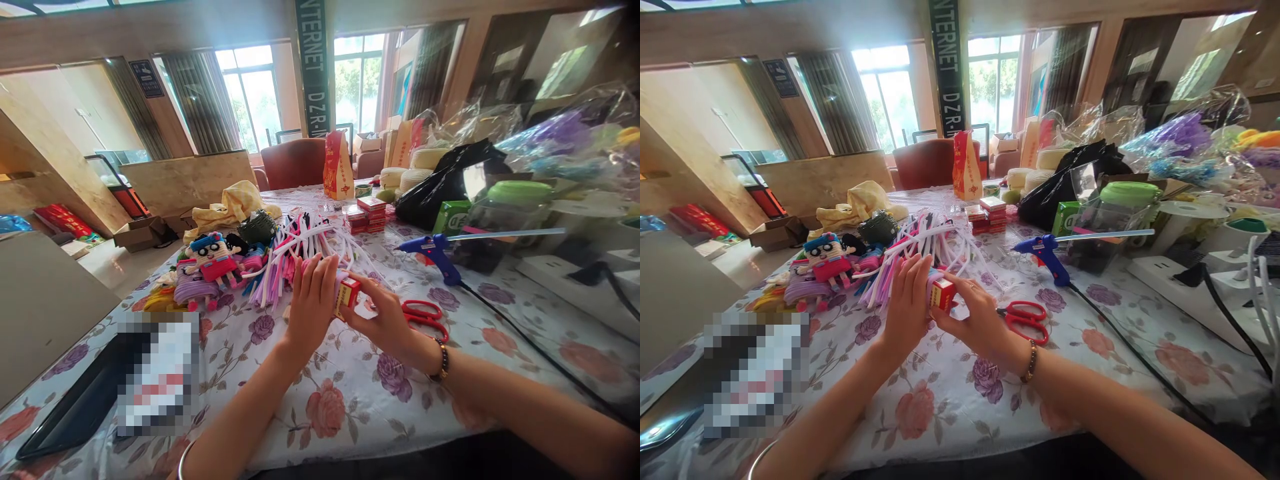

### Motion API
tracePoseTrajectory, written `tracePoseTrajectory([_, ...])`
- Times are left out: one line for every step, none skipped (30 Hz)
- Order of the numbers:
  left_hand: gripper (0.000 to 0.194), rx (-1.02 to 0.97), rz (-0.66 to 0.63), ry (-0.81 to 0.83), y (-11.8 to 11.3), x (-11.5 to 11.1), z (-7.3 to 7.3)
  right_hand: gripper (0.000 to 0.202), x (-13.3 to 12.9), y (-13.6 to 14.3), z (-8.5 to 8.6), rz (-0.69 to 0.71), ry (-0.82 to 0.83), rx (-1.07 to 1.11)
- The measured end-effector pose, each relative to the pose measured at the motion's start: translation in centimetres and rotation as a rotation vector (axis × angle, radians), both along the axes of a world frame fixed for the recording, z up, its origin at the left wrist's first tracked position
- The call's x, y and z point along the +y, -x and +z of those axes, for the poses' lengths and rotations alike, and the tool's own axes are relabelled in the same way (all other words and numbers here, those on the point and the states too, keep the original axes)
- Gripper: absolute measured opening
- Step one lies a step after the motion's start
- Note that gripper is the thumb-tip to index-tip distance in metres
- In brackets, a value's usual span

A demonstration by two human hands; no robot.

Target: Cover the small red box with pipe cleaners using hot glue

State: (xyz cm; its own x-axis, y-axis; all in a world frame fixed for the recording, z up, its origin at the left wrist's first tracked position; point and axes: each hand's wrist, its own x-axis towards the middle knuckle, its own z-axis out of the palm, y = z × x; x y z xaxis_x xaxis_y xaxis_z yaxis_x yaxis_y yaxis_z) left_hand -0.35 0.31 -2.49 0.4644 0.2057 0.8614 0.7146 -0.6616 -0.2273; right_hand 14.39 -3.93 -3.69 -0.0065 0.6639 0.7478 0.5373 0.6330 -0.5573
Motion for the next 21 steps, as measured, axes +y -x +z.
tracePoseTrajectory([0.06, 0.003, -0.007, 0.0, 0.06, 0.01, 0.04, 0.043, -0.05, 0.05, 0.13, 0.011, 0.039, 0.042])
tracePoseTrajectory([0.06, 0.004, -0.014, -0.007, 0.11, 0.0, 0.08, 0.041, -0.09, 0.09, 0.26, 0.035, 0.08, 0.085])
tracePoseTrajectory([0.06, 0.006, -0.021, -0.021, 0.15, -0.03, 0.14, 0.04, -0.12, 0.12, 0.38, 0.07, 0.119, 0.125])
tracePoseTrajectory([0.059, 0.007, -0.032, -0.037, 0.2, -0.08, 0.2, 0.039, -0.14, 0.15, 0.47, 0.109, 0.151, 0.166])
tracePoseTrajectory([0.059, 0.009, -0.045, -0.052, 0.25, -0.15, 0.28, 0.039, -0.15, 0.17, 0.54, 0.146, 0.177, 0.209])
tracePoseTrajectory([0.058, 0.012, -0.058, -0.061, 0.3, -0.24, 0.36, 0.038, -0.14, 0.19, 0.59, 0.18, 0.195, 0.254])
tracePoseTrajectory([0.056, 0.014, -0.07, -0.066, 0.35, -0.33, 0.45, 0.036, -0.13, 0.22, 0.64, 0.21, 0.208, 0.298])
tracePoseTrajectory([0.055, 0.017, -0.079, -0.07, 0.41, -0.43, 0.53, 0.035, -0.12, 0.26, 0.68, 0.237, 0.219, 0.345])
tracePoseTrajectory([0.053, 0.02, -0.085, -0.075, 0.46, -0.53, 0.62, 0.033, -0.1, 0.32, 0.72, 0.263, 0.232, 0.391])
tracePoseTrajectory([0.052, 0.023, -0.085, -0.085, 0.49, -0.63, 0.69, 0.032, -0.08, 0.37, 0.76, 0.286, 0.245, 0.431])
tracePoseTrajectory([0.052, 0.025, -0.081, -0.098, 0.51, -0.71, 0.74, 0.032, -0.05, 0.43, 0.8, 0.303, 0.26, 0.465])
tracePoseTrajectory([0.052, 0.028, -0.075, -0.115, 0.5, -0.79, 0.77, 0.032, -0.02, 0.49, 0.82, 0.313, 0.27, 0.494])
tracePoseTrajectory([0.053, 0.031, -0.067, -0.133, 0.47, -0.85, 0.76, 0.032, 0.02, 0.55, 0.84, 0.317, 0.275, 0.518])
tracePoseTrajectory([0.054, 0.035, -0.058, -0.148, 0.42, -0.89, 0.73, 0.032, 0.07, 0.59, 0.83, 0.317, 0.278, 0.533])
tracePoseTrajectory([0.056, 0.038, -0.048, -0.159, 0.35, -0.92, 0.68, 0.032, 0.11, 0.63, 0.8, 0.316, 0.276, 0.541])
tracePoseTrajectory([0.057, 0.041, -0.038, -0.163, 0.28, -0.93, 0.61, 0.031, 0.16, 0.65, 0.75, 0.315, 0.273, 0.547])
tracePoseTrajectory([0.058, 0.043, -0.029, -0.16, 0.21, -0.92, 0.52, 0.031, 0.2, 0.67, 0.7, 0.31, 0.271, 0.551])
tracePoseTrajectory([0.059, 0.042, -0.022, -0.152, 0.15, -0.91, 0.44, 0.031, 0.23, 0.68, 0.64, 0.299, 0.271, 0.554])
tracePoseTrajectory([0.059, 0.04, -0.017, -0.139, 0.11, -0.88, 0.37, 0.031, 0.24, 0.68, 0.6, 0.285, 0.273, 0.554])
tracePoseTrajectory([0.059, 0.036, -0.019, -0.126, 0.1, -0.85, 0.31, 0.03, 0.24, 0.68, 0.57, 0.271, 0.275, 0.554])
tracePoseTrajectory([0.058, 0.028, -0.027, -0.11, 0.1, -0.81, 0.27, 0.03, 0.23, 0.68, 0.56, 0.261, 0.278, 0.552])
